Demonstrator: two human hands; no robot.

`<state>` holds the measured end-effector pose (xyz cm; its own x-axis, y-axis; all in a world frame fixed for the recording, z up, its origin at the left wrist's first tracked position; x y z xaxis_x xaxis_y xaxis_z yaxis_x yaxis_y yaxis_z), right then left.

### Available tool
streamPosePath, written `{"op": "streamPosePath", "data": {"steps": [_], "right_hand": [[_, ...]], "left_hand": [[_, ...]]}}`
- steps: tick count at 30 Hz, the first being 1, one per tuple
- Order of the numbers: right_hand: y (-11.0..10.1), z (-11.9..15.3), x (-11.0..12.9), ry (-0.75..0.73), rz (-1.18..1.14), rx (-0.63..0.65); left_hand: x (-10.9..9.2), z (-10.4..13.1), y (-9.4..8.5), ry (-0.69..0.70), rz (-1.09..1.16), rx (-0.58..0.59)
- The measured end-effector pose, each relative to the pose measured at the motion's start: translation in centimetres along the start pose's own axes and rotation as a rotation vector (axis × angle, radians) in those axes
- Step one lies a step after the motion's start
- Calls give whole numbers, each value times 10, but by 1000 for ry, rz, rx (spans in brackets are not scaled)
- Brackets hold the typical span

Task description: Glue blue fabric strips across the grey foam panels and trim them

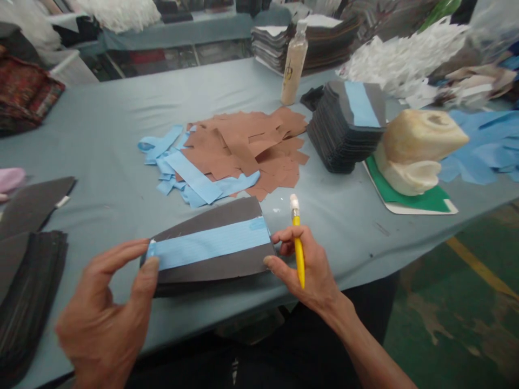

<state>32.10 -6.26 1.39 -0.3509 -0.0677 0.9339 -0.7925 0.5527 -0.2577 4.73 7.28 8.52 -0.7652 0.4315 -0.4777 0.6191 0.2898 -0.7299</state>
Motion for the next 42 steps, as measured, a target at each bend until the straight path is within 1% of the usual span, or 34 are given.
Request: {"op": "streamPosePath", "data": {"steps": [2,4,5,8,11,14,19,21,27,32,37,42], "right_hand": [[1,1,2,-77,8,-11],[3,2,6,-151,14,-20],[4,2,7,-180,15,-24],[6,1,10,-227,4,-32],[7,-2,12,-241,-20,-43],[7,-4,13,-234,-50,-52],[6,-6,11,-212,-95,-50],[6,-7,10,-217,-117,-45],[6,-8,10,-262,-194,-35],[7,-6,9,-275,-239,-43],[6,-6,10,-277,-247,-47],[5,-7,11,-279,-231,-68]], "left_hand": [[-29,-3,10,180,-41,117],[-57,-2,26,375,-41,225],[-68,-1,32,446,-42,254],[-88,-5,49,551,-64,292],[-100,-11,61,584,-76,357],[-108,-16,68,599,-120,403],[-119,-15,70,730,-260,384],[-121,-14,71,760,-310,388],[-125,-13,69,735,-282,442],[-132,-13,74,723,-261,553],[-135,-17,79,703,-297,597],[-137,-20,79,685,-327,602]]}}
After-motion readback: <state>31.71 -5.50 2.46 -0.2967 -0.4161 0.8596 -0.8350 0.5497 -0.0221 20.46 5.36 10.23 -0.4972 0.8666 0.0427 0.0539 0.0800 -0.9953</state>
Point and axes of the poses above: each hand's wrist, its own z-axis away from the middle knuckle, its own y-axis out of the palm, x = y × z, the point moved 7 cm from there along -z, towards the middle knuckle, and after that the axes turned 12 degrees about -z, right-handed, at the moved point
